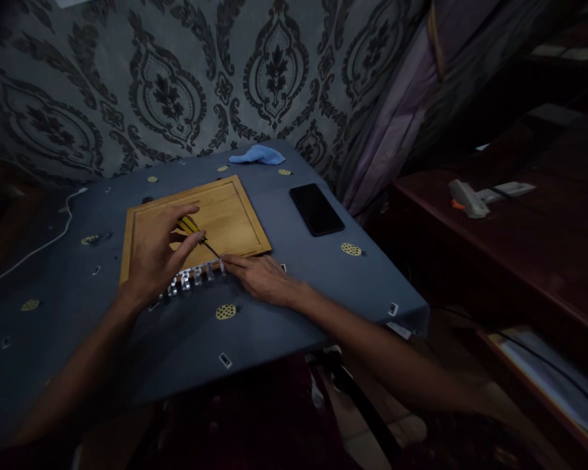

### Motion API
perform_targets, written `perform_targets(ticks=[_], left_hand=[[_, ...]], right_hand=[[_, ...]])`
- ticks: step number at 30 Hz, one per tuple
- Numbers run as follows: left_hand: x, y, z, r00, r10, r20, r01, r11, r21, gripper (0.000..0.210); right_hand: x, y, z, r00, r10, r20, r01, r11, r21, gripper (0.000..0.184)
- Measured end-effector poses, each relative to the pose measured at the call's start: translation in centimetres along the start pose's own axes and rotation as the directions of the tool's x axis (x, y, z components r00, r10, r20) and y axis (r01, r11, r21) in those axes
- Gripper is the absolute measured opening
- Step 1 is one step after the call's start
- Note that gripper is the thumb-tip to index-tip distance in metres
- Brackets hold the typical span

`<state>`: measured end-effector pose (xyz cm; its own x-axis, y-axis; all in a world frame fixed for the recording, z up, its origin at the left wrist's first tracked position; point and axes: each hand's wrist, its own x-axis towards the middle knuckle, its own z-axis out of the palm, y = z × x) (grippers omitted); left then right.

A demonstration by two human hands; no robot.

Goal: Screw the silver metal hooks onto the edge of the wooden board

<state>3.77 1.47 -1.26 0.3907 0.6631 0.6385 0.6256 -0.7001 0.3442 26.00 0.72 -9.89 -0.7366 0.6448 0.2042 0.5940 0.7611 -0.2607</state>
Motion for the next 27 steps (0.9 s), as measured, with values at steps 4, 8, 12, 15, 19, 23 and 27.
perform_targets(ticks=[4,8,12,15,19,23,27], left_hand=[[-0.05,-0.13,-0.43,0.998,-0.004,-0.059,0.008,0.998,0.059,0.031],[-0.15,-0.27,-0.64,0.998,-0.025,-0.059,0.03,0.995,0.093,0.032],[-0.3,-0.33,-0.3,0.999,-0.019,-0.042,0.022,0.997,0.077,0.032],[-0.33,-0.29,-0.14,0.999,-0.019,-0.028,0.021,0.997,0.073,0.032],[-0.3,-0.32,-0.17,1.0,0.005,-0.011,-0.005,0.998,0.058,0.032],[-0.34,-0.42,-0.14,1.0,-0.003,0.02,0.002,0.998,0.056,0.032],[-0.34,-0.47,-0.05,1.0,0.0,0.025,-0.002,0.999,0.054,0.032]], right_hand=[[-0.02,0.05,0.11,1.0,0.006,-0.004,-0.006,1.0,-0.003,0.056],[-0.1,0.08,0.18,1.0,0.001,-0.026,0.0,1.0,0.016,0.055],[-0.16,0.06,0.2,1.0,0.006,-0.026,-0.006,1.0,0.012,0.057],[-0.12,0.07,0.27,1.0,0.014,-0.018,-0.014,1.0,-0.006,0.058],[-0.04,0.13,0.35,1.0,0.01,-0.016,-0.01,1.0,0.009,0.059],[-0.04,0.13,0.34,1.0,0.015,-0.015,-0.015,1.0,0.011,0.057],[-0.02,0.07,0.26,1.0,0.013,-0.011,-0.013,1.0,-0.011,0.056]])
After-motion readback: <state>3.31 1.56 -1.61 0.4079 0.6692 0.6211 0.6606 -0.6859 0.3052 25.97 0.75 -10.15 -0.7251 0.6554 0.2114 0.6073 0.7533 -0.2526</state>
